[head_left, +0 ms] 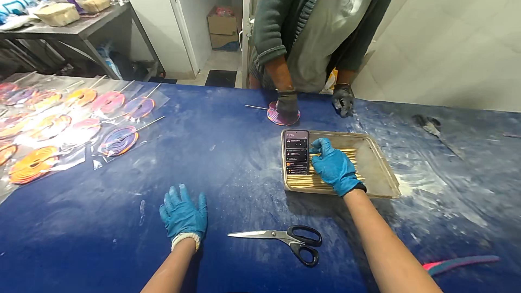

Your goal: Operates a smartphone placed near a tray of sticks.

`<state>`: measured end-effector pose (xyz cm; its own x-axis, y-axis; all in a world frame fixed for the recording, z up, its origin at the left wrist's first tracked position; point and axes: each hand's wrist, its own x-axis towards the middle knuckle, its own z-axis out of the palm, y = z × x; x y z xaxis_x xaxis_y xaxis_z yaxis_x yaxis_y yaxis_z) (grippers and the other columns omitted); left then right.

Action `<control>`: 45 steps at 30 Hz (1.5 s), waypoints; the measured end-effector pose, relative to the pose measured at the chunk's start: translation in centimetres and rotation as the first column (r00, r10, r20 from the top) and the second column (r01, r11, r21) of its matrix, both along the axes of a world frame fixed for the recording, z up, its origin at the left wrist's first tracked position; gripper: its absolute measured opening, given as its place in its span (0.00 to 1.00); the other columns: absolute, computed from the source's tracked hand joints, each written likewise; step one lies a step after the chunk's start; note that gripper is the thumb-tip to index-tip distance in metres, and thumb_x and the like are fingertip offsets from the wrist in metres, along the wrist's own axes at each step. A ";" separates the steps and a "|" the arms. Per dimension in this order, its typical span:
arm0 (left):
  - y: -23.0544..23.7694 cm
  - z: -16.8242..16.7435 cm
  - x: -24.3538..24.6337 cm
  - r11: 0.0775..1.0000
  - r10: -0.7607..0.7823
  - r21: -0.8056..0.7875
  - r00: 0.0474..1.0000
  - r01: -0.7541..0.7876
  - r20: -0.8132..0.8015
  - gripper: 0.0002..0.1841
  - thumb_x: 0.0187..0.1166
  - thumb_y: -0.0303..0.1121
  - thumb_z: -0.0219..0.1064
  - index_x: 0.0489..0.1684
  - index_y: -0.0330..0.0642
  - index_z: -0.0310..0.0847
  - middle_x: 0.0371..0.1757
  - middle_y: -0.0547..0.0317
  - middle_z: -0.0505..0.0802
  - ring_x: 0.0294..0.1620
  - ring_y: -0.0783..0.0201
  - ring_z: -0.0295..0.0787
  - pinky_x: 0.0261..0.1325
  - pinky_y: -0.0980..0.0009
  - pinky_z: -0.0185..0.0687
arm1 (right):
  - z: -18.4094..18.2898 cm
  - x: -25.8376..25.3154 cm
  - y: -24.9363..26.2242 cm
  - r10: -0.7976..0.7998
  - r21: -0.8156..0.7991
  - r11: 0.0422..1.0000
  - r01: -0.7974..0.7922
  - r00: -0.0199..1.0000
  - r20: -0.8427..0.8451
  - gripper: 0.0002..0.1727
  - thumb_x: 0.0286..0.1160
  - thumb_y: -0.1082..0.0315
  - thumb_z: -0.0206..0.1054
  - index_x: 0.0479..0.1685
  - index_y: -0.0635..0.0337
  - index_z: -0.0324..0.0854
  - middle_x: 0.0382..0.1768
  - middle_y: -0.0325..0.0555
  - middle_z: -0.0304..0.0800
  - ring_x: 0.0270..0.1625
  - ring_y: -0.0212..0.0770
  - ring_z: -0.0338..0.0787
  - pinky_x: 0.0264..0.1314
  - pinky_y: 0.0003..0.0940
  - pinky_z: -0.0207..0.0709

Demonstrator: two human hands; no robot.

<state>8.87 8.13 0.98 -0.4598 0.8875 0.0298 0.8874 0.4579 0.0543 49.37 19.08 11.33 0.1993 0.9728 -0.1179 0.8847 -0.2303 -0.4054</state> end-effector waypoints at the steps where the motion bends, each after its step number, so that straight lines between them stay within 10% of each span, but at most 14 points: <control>1: 0.0 0.0 0.0 1.000 0.000 -0.001 1.000 0.000 0.001 0.46 0.79 0.71 0.43 0.90 0.44 0.65 0.90 0.36 0.68 0.92 0.37 0.58 0.90 0.37 0.48 | 0.0 0.0 0.0 0.012 0.003 1.000 -0.012 1.000 0.006 0.25 0.72 0.66 0.69 0.70 0.42 0.77 0.50 0.41 0.96 0.44 0.55 0.94 0.43 0.67 0.83; 16: 0.1 0.3 0.1 1.000 -0.007 -0.012 1.000 0.007 -0.006 0.46 0.80 0.70 0.43 0.90 0.43 0.63 0.90 0.37 0.67 0.92 0.36 0.58 0.89 0.36 0.50 | 0.3 0.6 -0.1 0.071 -0.085 0.993 -0.087 0.982 -0.175 0.25 0.68 0.70 0.69 0.67 0.46 0.79 0.34 0.49 0.93 0.35 0.52 0.92 0.40 0.61 0.83; 33: -0.2 -0.2 -0.3 0.994 -0.048 0.096 0.999 0.050 -0.024 0.46 0.80 0.69 0.46 0.86 0.39 0.67 0.87 0.31 0.69 0.88 0.31 0.63 0.83 0.31 0.57 | 1.2 0.5 -1.4 0.008 -0.039 0.999 -0.012 0.995 -0.097 0.20 0.79 0.57 0.66 0.70 0.39 0.81 0.53 0.41 0.95 0.51 0.49 0.94 0.54 0.62 0.85; 40: -0.1 0.2 -0.3 0.997 -0.047 0.063 0.998 0.045 0.029 0.45 0.81 0.68 0.49 0.88 0.39 0.65 0.90 0.31 0.65 0.91 0.31 0.57 0.86 0.30 0.51 | 1.2 -5.0 0.1 -0.374 -0.294 0.913 0.284 0.871 -0.320 0.66 0.50 0.42 0.87 0.93 0.55 0.51 0.66 0.57 0.88 0.70 0.55 0.88 0.74 0.60 0.78; 45: -0.2 -0.1 -0.5 0.993 -0.077 0.087 0.997 0.075 0.023 0.46 0.80 0.68 0.49 0.87 0.36 0.66 0.88 0.30 0.67 0.90 0.30 0.60 0.86 0.31 0.53 | 2.2 -11.5 0.0 -0.522 -0.183 0.851 0.491 0.827 -0.210 0.71 0.55 0.20 0.70 0.95 0.59 0.45 0.75 0.59 0.82 0.74 0.56 0.85 0.74 0.56 0.79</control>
<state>8.39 7.90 0.91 -0.3926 0.9147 0.0961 0.9172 0.3816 0.1146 37.88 19.03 13.56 0.6105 0.7185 -0.3332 0.5070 -0.6778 -0.5325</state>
